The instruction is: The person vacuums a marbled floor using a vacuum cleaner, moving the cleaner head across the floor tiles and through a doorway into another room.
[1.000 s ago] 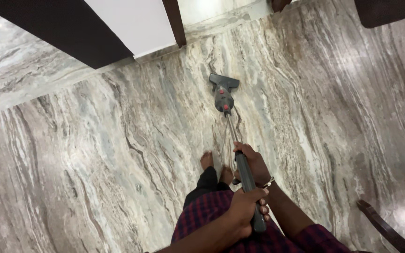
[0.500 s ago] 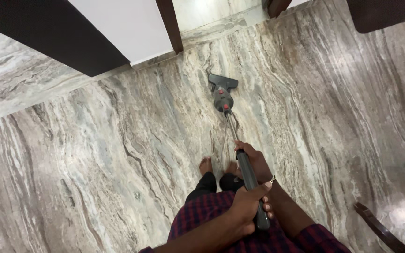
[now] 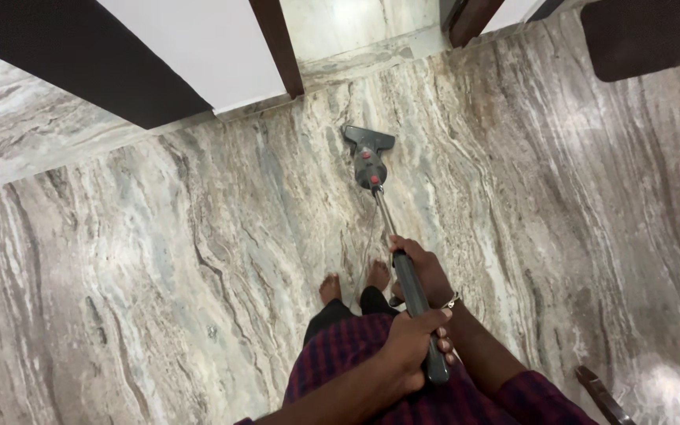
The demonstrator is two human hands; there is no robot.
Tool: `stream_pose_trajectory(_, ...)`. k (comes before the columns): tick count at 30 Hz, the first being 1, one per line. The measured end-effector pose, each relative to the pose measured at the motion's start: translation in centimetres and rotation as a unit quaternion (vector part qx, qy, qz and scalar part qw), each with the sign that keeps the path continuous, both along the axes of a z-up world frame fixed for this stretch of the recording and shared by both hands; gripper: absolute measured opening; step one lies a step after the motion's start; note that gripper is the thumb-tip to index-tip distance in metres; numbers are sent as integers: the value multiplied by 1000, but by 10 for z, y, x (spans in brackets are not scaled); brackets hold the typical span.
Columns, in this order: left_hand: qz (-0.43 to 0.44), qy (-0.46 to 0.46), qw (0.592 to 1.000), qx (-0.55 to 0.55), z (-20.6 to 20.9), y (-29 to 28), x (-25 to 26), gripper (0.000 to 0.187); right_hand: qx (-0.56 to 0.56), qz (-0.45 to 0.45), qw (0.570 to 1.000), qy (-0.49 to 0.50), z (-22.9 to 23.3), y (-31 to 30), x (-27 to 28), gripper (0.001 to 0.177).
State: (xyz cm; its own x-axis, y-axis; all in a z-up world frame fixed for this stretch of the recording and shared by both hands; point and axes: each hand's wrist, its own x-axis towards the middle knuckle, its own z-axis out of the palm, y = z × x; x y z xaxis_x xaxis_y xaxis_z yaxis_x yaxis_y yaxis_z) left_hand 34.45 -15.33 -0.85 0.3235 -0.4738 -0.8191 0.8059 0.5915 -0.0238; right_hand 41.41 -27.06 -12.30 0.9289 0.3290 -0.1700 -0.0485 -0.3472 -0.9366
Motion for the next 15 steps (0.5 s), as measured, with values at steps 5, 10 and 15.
stream_pose_trajectory(5,8,-13,1000,9,-1,-9,20,23,-10,13,998,-53,13,-4,23,87)
stream_pose_trajectory(10,11,-7,1000,6,2,-14,43,23,15,26,999,-28,19,-9,49,89)
stream_pose_trajectory(15,19,-2,1000,-2,3,-18,69,24,37,-5,997,71,23,-10,71,84)
